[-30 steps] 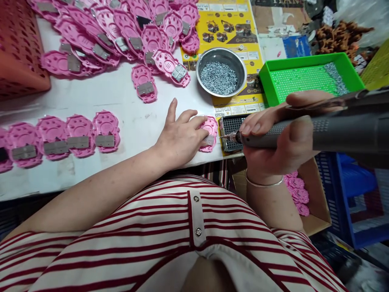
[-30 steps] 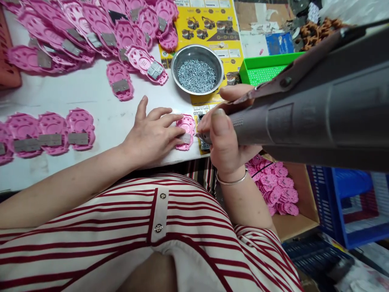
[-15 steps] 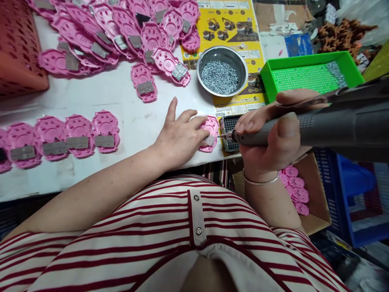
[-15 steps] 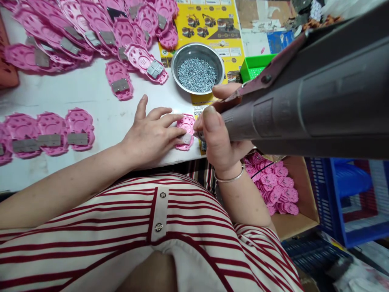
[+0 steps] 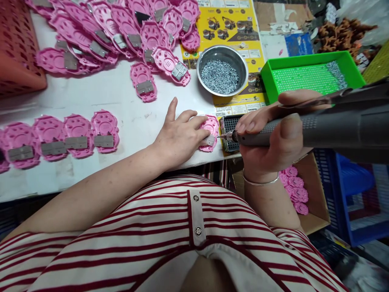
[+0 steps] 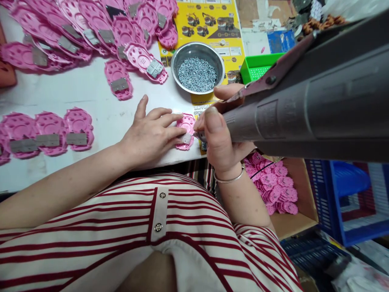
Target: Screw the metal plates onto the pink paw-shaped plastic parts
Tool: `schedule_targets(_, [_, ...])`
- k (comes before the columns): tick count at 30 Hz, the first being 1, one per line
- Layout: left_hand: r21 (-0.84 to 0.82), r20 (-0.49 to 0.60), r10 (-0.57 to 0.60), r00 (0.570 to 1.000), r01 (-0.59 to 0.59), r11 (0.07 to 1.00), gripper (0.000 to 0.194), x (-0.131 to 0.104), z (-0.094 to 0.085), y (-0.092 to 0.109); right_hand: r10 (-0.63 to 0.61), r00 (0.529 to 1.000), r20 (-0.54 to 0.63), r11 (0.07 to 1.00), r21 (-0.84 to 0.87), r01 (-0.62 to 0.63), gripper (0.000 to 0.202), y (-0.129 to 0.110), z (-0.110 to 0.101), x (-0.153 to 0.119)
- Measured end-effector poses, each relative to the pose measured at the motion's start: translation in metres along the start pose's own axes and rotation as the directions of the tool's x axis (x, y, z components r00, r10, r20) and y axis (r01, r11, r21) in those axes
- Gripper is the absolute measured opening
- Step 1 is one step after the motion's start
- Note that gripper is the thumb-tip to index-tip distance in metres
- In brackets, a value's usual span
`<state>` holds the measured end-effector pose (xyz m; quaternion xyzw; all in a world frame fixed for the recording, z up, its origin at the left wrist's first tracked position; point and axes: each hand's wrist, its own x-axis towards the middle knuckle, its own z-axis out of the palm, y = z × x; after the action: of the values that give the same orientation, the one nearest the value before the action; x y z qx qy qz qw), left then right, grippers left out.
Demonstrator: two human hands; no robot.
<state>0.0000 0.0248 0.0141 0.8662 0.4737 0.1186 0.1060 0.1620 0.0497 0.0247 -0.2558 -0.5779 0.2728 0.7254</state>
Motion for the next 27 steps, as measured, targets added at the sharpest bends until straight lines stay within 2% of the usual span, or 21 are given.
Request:
schedule_targets(3, [-0.009, 0.026, -0.004, 1.000, 0.004, 1.000, 0.021, 0.002, -0.002, 0.002, -0.023, 1.000, 0.000, 1.000, 0.007, 0.023, 0.028, 0.003, -0.001, 0.000])
schedule_targets(9, [-0.017, 0.052, -0.003, 0.999, 0.004, 1.000, 0.021, 0.003, -0.002, 0.003, -0.001, 0.999, -0.033, 0.993, -0.116, -0.003, 0.032, 0.003, -0.001, -0.001])
schedule_targets(13, [0.004, 0.031, -0.002, 1.000, 0.002, 1.000, 0.022, 0.003, -0.001, 0.004, 0.024, 0.999, -0.045, 0.997, -0.074, -0.028, 0.032, -0.001, 0.001, -0.001])
schedule_targets(17, [0.026, 0.031, -0.001, 1.000, 0.000, 1.000, 0.025, 0.003, 0.000, 0.005, -0.019, 1.000, -0.011, 0.999, -0.039, 0.019, 0.033, 0.006, -0.002, -0.002])
schedule_targets(21, [0.012, 0.034, -0.017, 0.999, 0.017, 1.000, 0.025, 0.003, 0.000, 0.006, -0.042, 0.999, 0.033, 0.997, -0.071, 0.044, 0.036, 0.013, -0.006, -0.003])
schedule_targets(27, [-0.012, 0.030, -0.042, 0.999, 0.042, 0.999, 0.023, 0.003, 0.003, 0.007, -0.043, 0.999, 0.028, 0.997, -0.069, 0.045, 0.036, 0.011, -0.005, -0.003])
